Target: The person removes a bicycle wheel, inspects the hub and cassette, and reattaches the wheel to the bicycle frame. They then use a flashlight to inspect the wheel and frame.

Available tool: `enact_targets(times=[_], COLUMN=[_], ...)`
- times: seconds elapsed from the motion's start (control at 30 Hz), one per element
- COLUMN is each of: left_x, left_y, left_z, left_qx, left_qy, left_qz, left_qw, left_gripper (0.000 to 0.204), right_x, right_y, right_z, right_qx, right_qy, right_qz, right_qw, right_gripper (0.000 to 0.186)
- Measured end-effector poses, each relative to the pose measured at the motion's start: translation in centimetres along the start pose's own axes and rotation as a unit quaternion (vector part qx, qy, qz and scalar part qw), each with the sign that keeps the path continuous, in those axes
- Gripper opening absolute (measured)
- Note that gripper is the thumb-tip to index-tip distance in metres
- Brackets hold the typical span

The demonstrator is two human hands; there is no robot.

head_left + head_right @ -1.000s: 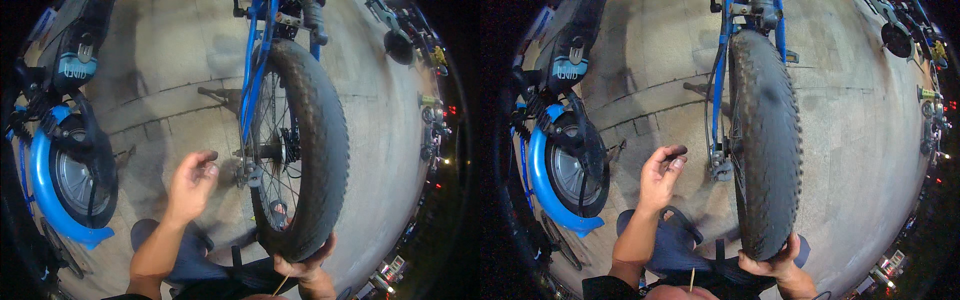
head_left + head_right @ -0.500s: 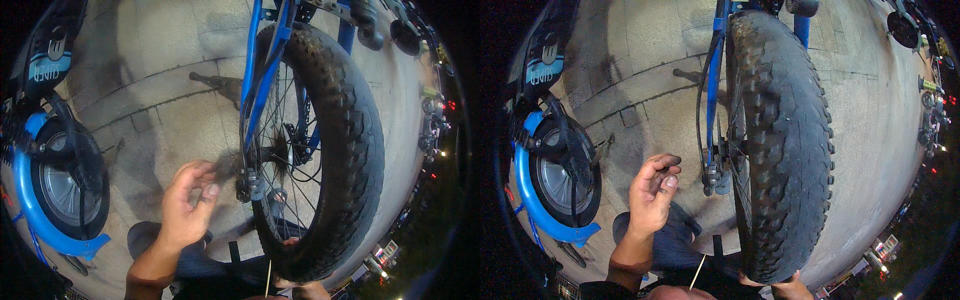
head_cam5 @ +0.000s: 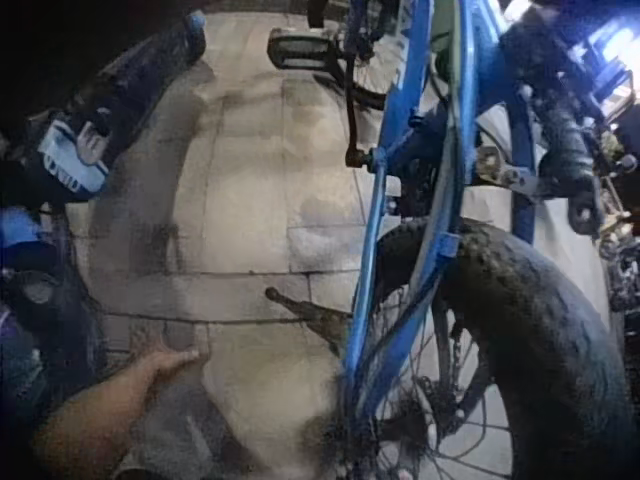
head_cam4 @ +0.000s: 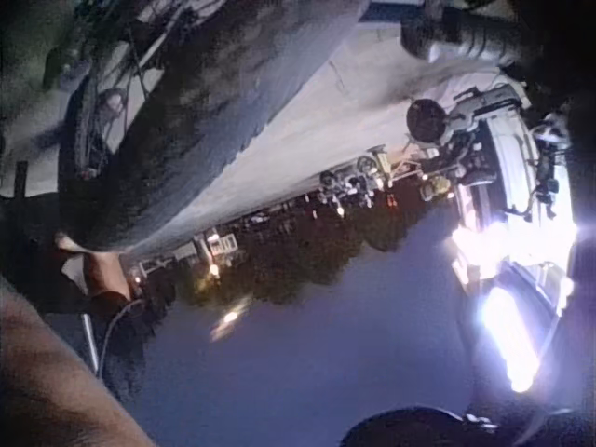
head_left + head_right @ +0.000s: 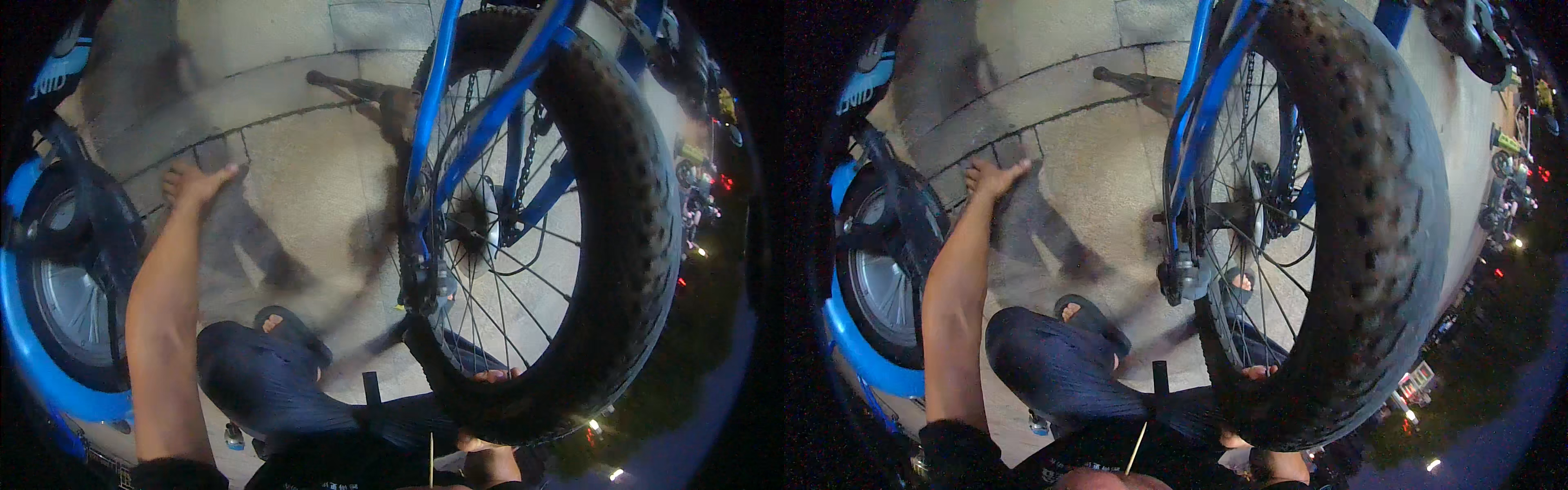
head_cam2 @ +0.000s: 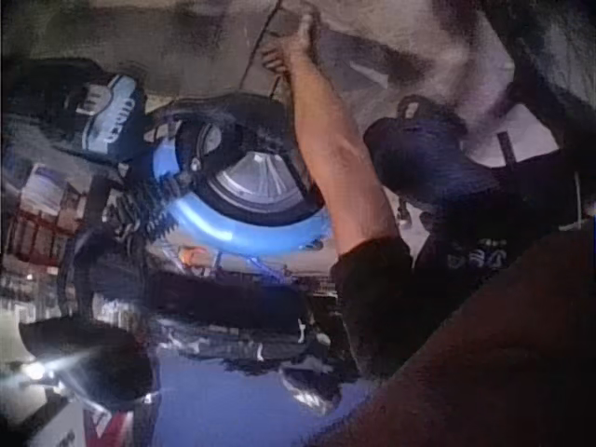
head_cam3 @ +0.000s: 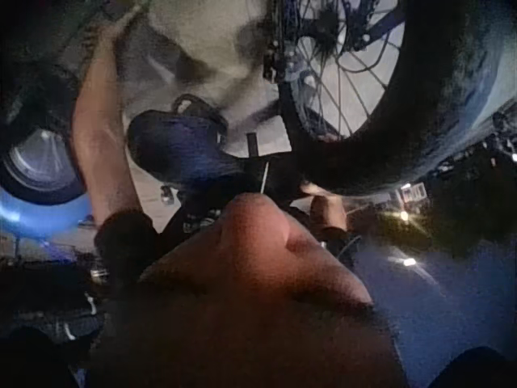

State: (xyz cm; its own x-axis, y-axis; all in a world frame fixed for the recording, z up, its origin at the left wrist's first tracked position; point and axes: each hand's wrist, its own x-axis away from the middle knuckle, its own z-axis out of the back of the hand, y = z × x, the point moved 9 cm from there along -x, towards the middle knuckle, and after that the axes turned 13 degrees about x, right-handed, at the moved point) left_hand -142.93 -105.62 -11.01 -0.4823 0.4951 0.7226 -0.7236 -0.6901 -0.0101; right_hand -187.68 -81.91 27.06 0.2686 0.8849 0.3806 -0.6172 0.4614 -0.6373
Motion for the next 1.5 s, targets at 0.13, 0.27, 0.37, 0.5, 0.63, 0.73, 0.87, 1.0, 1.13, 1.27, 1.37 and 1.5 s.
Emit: enact_targets(times=[0.13, 0.27, 0.37, 0.5, 0.63, 0.73, 0.87, 1.0, 1.13, 1.27, 1.37, 1.5], left_x=[0.4, 1.6, 1.7, 1.7, 1.6, 1.5, 1.2, 0.8, 2.7, 1.3, 1.4, 1.7], left_y=[0.9, 3.6, 3.7, 3.5, 3.7, 3.8, 2.4, 2.9, 4.0, 2.8, 2.9, 2.6], left_z=[-3.3, -3.0, -2.3, -2.3, -2.6, -2.4, -1.6, -2.8, -1.8, -2.6, -2.3, -2.4], left_qx=[-0.067, -0.114, -0.135, -0.122, -0.098, -0.088, -0.097, -0.076, -0.091, -0.057, -0.068, -0.076], left_qy=[0.036, 0.005, -0.034, -0.011, 0.006, 0.007, 0.03, 0.01, 0.011, 0.016, 0.019, 0.019], left_qz=[0.015, 0.005, 0.04, 0.04, 0.029, 0.023, 0.031, 0.032, 0.037, 0.022, 0.029, 0.019], left_qw=[0.997, 0.993, 0.989, 0.992, 0.995, 0.996, 0.994, 0.997, 0.995, 0.998, 0.997, 0.997], left_gripper=[0.152, 0.152, 0.149, 0.149, 0.15, 0.15, 0.149, 0.151, 0.149, 0.152, 0.151, 0.153], right_x=[2.6, 3.6, 1.8, 1.7, -0.8, -0.1, 0.8, 2.2, 1.1, 0.8, 0.9, 0.9], right_y=[5.2, 6.4, 2.3, 4.0, -0.3, -0.3, 0.7, 2.6, 2.2, 2.2, 2.6, 2.9], right_z=[-0.8, 0.6, 2.3, 2.1, 0.9, 0.1, -0.2, -0.4, -0.1, -0.1, -0.1, -0.6], right_qx=[-0.558, -0.439, -0.131, -0.303, -0.084, -0.068, 0.006, 0.17, -0.017, -0.035, -0.043, -0.051], right_qy=[0.09, 0.134, 0.169, 0.047, -0.03, -0.024, -0.081, -0.029, -0.035, -0.059, -0.07, -0.078], right_qz=[-0.262, -0.146, -0.058, -0.04, -0.014, 0.006, 0.029, 0.048, -0.047, -0.06, -0.069, -0.082], right_qw=[0.782, 0.876, 0.975, 0.951, 0.996, 0.997, 0.996, 0.984, 0.998, 0.996, 0.994, 0.992], right_gripper=[0.05, 0.019, 0.021, 0.073, 0.107, 0.113, 0.115, 0.102, 0.095, 0.095, 0.094, 0.094])
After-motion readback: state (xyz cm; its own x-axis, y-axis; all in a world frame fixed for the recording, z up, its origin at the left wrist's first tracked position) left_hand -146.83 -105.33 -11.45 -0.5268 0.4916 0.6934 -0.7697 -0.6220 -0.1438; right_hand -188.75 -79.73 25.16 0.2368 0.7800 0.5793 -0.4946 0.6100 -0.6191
